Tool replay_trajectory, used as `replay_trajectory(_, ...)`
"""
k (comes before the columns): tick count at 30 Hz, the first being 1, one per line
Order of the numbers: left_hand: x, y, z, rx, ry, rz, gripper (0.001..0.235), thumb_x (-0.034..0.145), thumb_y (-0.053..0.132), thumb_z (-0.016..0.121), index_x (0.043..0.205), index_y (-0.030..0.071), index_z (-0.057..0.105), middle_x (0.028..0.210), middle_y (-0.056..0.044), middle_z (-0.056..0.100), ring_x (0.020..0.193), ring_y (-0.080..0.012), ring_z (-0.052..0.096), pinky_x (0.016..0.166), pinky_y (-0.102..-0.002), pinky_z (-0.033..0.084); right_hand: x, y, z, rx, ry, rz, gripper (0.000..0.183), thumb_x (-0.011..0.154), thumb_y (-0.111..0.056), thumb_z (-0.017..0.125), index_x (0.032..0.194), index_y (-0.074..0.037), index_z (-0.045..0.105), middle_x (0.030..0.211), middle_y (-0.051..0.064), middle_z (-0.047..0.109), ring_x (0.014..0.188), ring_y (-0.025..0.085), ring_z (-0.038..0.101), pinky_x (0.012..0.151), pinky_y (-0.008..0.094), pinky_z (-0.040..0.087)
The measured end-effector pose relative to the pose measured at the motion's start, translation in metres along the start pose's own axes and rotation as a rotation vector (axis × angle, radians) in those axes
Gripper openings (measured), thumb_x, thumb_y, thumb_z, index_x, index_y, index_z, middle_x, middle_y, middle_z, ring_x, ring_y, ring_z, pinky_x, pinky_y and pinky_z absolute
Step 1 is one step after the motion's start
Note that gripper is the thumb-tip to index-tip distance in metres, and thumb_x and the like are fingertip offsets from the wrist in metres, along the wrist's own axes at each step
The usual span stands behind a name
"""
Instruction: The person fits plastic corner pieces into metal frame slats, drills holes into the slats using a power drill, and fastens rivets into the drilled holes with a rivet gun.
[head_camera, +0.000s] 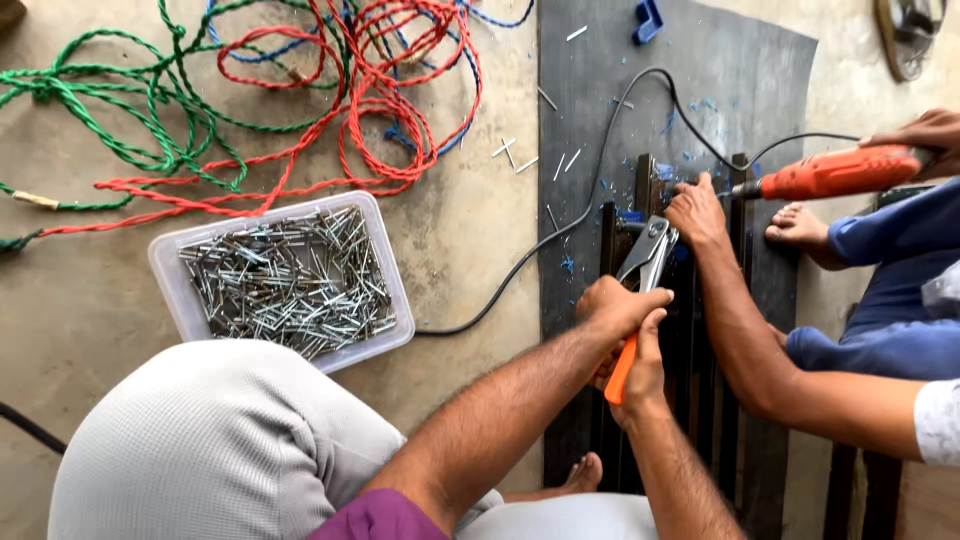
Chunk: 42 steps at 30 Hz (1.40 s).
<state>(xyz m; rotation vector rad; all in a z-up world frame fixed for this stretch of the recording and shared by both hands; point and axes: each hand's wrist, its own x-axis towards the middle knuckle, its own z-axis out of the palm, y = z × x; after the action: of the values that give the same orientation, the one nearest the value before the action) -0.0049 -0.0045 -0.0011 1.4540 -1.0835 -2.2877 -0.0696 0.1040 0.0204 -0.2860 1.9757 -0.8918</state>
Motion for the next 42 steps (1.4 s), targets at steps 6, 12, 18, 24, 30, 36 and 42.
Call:
replay_trajectory(6,0.01,-0.011,0.013,0.048,-0.02,-0.005,0.062,0.065,0.053,0.076,0.095,-0.001,0.079,0.097,-0.021,0.078,0.092,-0.0331,0.078,0.086,-0.041,0.061,0.014,0.022,-0.008,-0.038,-0.039,-0.096,0.092,0.1,-0.088,0.015,0.118,-0.012,0.064,0.074,0.0,0.052,0.058,0.013,0.052,0.051,0.032,0.043)
replay_trajectory(12,0.012,-0.028,0.017,0.075,0.072,0.121,0.055,0.067,0.044,0.075,0.099,-0.002,0.078,0.103,-0.023,0.076,0.097,-0.0369,0.076,0.087,-0.045,0.059,0.012,0.036,0.015,0.117,0.223,-0.239,0.08,0.099,-0.068,0.026,0.142,-0.006,0.053,0.138,0.012,0.06,0.126,0.024,0.06,0.106,0.039,0.048)
replay_trajectory(18,0.009,-0.008,0.015,0.003,-0.01,0.046,0.062,0.069,0.048,0.078,0.104,-0.002,0.075,0.11,-0.026,0.073,0.103,-0.0377,0.073,0.092,-0.045,0.057,0.009,0.008,0.001,0.102,0.278,-0.129,0.076,0.103,-0.065,0.032,0.138,-0.001,0.054,0.134,0.016,0.063,0.117,0.026,0.066,0.098,0.041,0.055)
replay_trajectory(24,0.003,-0.008,0.017,-0.075,-0.06,0.033,0.059,0.072,0.048,0.074,0.101,-0.003,0.076,0.106,-0.025,0.076,0.099,-0.0357,0.076,0.088,-0.045,0.06,0.009,0.006,-0.01,0.0,0.198,-0.168,0.072,0.105,-0.062,0.032,0.135,0.0,0.055,0.123,0.017,0.065,0.108,0.027,0.066,0.092,0.042,0.055)
replay_trajectory(30,0.003,-0.015,0.024,0.102,0.012,0.112,0.059,0.073,0.051,0.074,0.101,-0.001,0.077,0.1,-0.024,0.077,0.095,-0.0379,0.076,0.085,-0.048,0.059,-0.001,0.017,0.004,0.316,0.106,-0.184,0.07,0.101,-0.062,0.03,0.138,-0.007,0.052,0.129,0.011,0.063,0.115,0.022,0.065,0.097,0.039,0.054)
replay_trajectory(36,0.01,-0.03,0.021,0.026,0.018,0.144,0.068,0.072,0.054,0.082,0.106,-0.004,0.069,0.107,-0.026,0.072,0.1,-0.0374,0.073,0.089,-0.046,0.058,-0.011,0.015,0.005,0.027,0.316,-0.009,0.086,0.101,-0.069,0.032,0.144,0.003,0.051,0.14,0.016,0.062,0.126,0.026,0.062,0.105,0.041,0.05)
replay_trajectory(42,0.005,-0.015,0.02,-0.061,-0.11,0.021,0.07,0.073,0.059,0.073,0.108,-0.002,0.076,0.105,-0.023,0.077,0.097,-0.0349,0.077,0.087,-0.044,0.06,-0.039,-0.006,0.006,0.074,0.127,-0.019,0.079,0.09,-0.074,0.036,0.135,-0.01,0.05,0.125,0.004,0.066,0.111,0.017,0.068,0.089,0.04,0.057)
